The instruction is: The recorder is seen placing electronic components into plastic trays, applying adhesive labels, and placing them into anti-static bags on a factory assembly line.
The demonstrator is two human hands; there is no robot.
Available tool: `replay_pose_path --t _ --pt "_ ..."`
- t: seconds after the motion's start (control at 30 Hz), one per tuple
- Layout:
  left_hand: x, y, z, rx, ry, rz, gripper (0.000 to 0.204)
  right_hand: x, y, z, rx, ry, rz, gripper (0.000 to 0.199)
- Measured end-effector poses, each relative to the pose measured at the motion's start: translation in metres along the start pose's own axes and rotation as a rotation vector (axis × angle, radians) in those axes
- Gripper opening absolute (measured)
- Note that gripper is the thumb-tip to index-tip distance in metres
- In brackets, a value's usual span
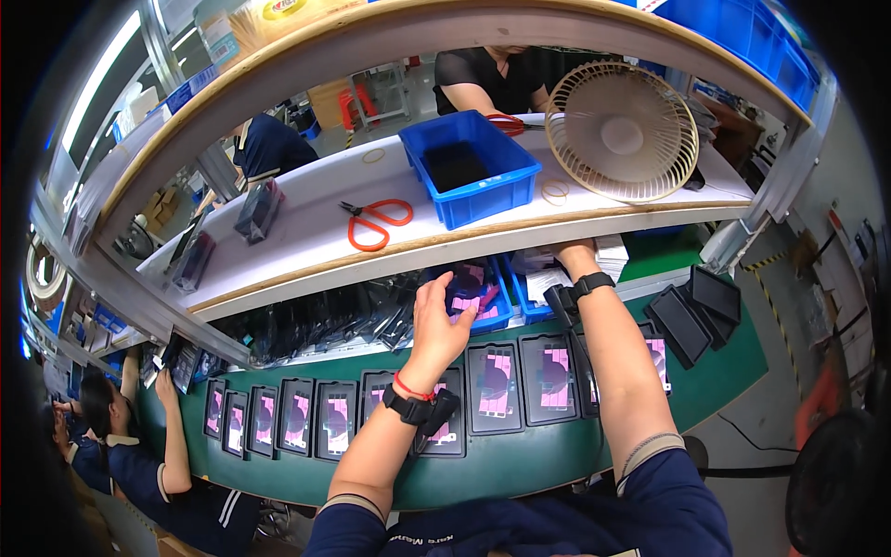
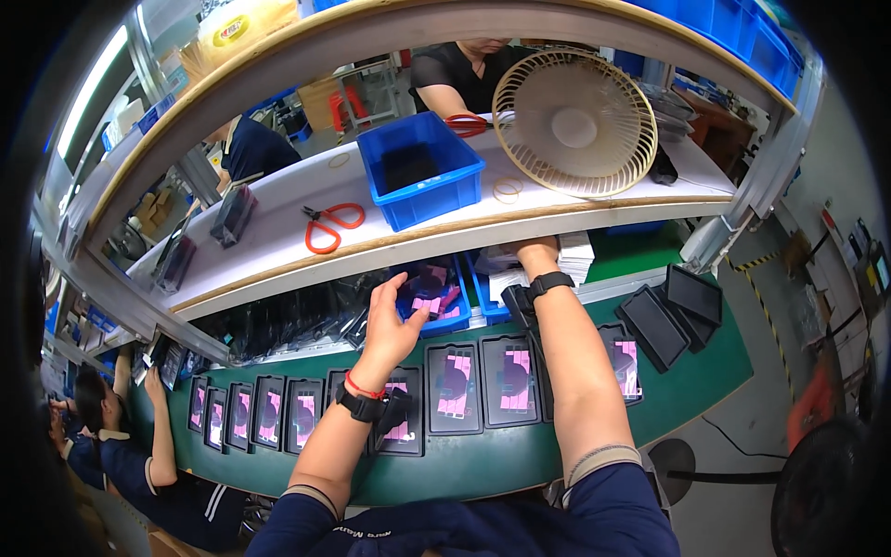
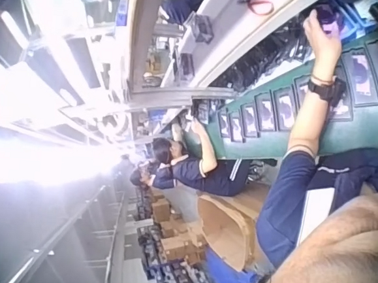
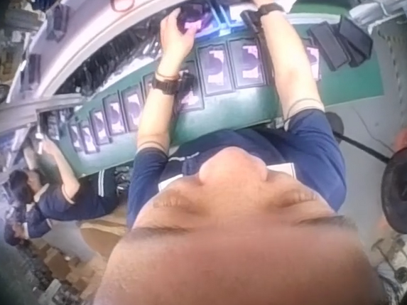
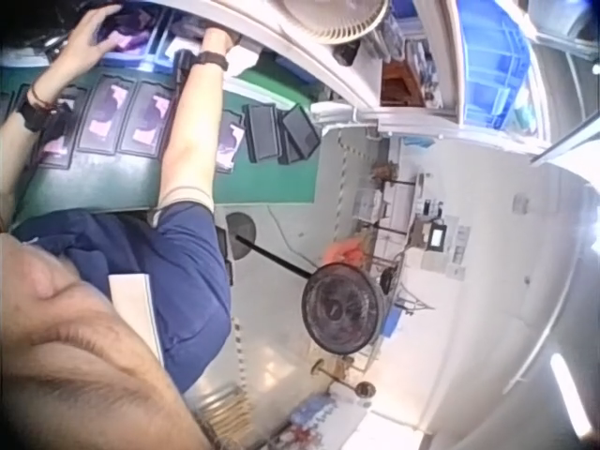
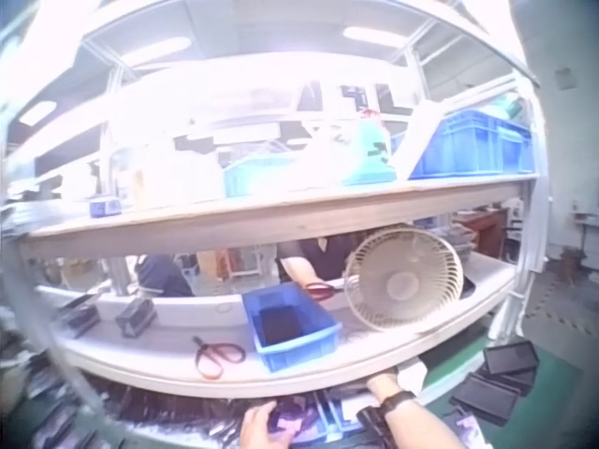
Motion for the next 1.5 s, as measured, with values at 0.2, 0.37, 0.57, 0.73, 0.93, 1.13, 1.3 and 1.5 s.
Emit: replay_pose_path --t 0.2,0.37,0.57,0.73,0.93,1.13,1.3,1.5 --pt "-0.019 0.008 -0.016 -0.074 -0.033 -0.163 0.035 -0.007 0.003 -0.014 0.083 0.075 0.073 0.06" --pt "-0.008 0.011 -0.023 -0.082 -0.006 -0.213 0.023 -0.023 -0.006 -0.028 0.226 -0.018 0.203 0.058" --pt "0.025 0.035 -0.052 -0.484 0.28 -0.867 0.027 -0.023 0.033 -0.108 0.157 0.385 1.07 0.023" --pt "0.03 0.007 -0.092 -0.681 0.57 -1.61 0.036 -0.023 0.125 -0.205 -0.072 0.633 1.481 0.014" --pt "-0.039 0.052 -0.133 -0.701 0.269 -1.417 0.032 -0.001 0.183 -0.22 -0.239 0.605 1.39 0.013" --pt "-0.14 0.126 -0.191 -0.701 -0.099 -1.338 0.031 0.013 0.294 -0.275 -0.223 1.018 1.302 0.007" --pt "-0.219 0.176 -0.241 -0.701 -0.382 -1.231 0.032 0.027 0.391 -0.33 -0.365 1.164 1.362 0.011" --pt "-0.278 0.212 -0.277 -0.665 -0.543 -1.108 0.035 0.06 0.457 -0.375 -0.418 1.236 1.343 0.011"
Point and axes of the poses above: each hand's wrist, its own z-axis towards the middle knuckle, its own x-axis out of the palm, y = z × x, the point moved 8 cm from there along z, towards the middle knuckle, and after that the axes turned 3 degrees about -x, right-handed, at the moved point
